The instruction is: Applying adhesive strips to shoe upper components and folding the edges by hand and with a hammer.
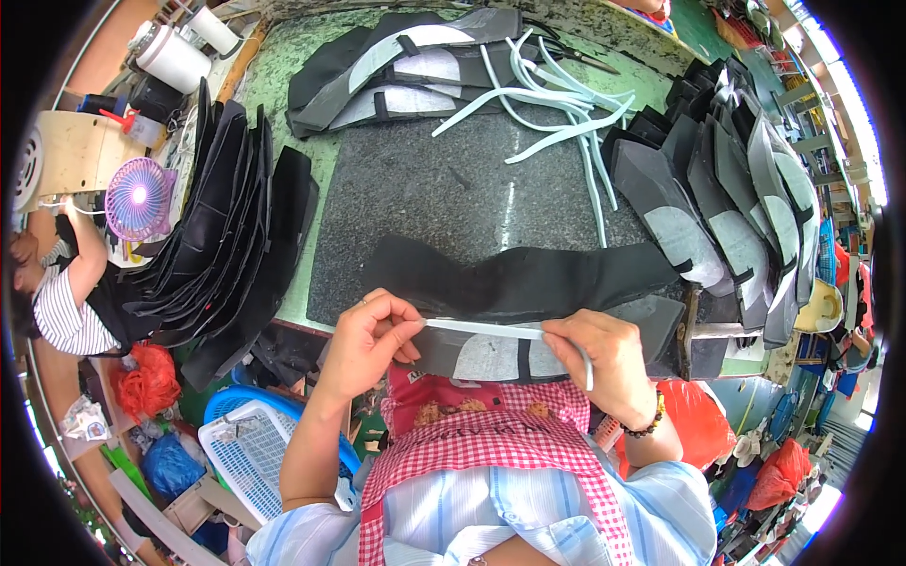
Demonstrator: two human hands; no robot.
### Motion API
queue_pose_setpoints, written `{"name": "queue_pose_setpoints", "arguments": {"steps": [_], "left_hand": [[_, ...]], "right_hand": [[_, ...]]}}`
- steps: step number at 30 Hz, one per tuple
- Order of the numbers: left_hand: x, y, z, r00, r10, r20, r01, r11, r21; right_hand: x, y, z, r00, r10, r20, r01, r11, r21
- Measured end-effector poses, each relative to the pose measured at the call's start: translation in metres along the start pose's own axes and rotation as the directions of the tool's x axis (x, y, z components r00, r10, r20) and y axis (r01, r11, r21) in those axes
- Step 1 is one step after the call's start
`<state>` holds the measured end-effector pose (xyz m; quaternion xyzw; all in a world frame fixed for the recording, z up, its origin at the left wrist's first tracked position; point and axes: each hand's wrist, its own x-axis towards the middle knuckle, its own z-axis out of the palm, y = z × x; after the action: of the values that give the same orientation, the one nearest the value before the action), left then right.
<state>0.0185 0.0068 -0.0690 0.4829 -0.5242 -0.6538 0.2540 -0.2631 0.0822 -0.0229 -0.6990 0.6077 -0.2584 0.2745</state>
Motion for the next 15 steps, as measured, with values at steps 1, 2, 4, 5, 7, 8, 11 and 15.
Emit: {"name": "queue_pose_setpoints", "arguments": {"steps": [1, 2, 4, 5, 7, 8, 11, 15], "left_hand": [[0.001, 0.004, -0.001, 0.999, -0.03, 0.022, 0.029, 0.999, 0.028], [0.002, 0.006, -0.002, 0.997, -0.06, 0.045, 0.058, 0.997, 0.058], [0.005, 0.009, -0.001, 0.996, -0.061, 0.066, 0.056, 0.995, 0.077], [0.006, 0.012, 0.0, 0.996, -0.068, 0.057, 0.059, 0.987, 0.146], [0.008, 0.015, 0.002, 0.996, -0.079, 0.037, 0.069, 0.973, 0.219], [0.009, 0.017, 0.003, 0.996, -0.08, 0.049, 0.067, 0.973, 0.221], [0.01, 0.021, 0.008, 0.992, -0.124, 0.003, 0.121, 0.968, 0.221], [0.007, 0.022, 0.018, 0.994, -0.035, -0.099, 0.074, 0.904, 0.422]], "right_hand": [[0.0, 0.002, 0.002, 1.0, -0.004, 0.012, 0.005, 1.0, -0.007], [0.0, 0.004, 0.003, 1.0, 0.0, 0.008, 0.0, 1.0, -0.014], [0.001, 0.005, 0.004, 0.998, 0.054, 0.008, -0.054, 0.999, -0.004], [0.003, 0.005, 0.003, 0.996, 0.084, 0.017, -0.084, 0.996, 0.018], [0.006, 0.007, 0.004, 0.993, 0.114, 0.019, -0.114, 0.993, 0.027], [0.007, 0.008, 0.006, 0.991, 0.134, 0.027, -0.135, 0.99, 0.041], [0.01, 0.011, 0.008, 0.989, 0.149, 0.013, -0.149, 0.988, 0.044], [0.011, 0.02, 0.014, 0.991, 0.131, 0.028, -0.131, 0.991, -0.011]]}}
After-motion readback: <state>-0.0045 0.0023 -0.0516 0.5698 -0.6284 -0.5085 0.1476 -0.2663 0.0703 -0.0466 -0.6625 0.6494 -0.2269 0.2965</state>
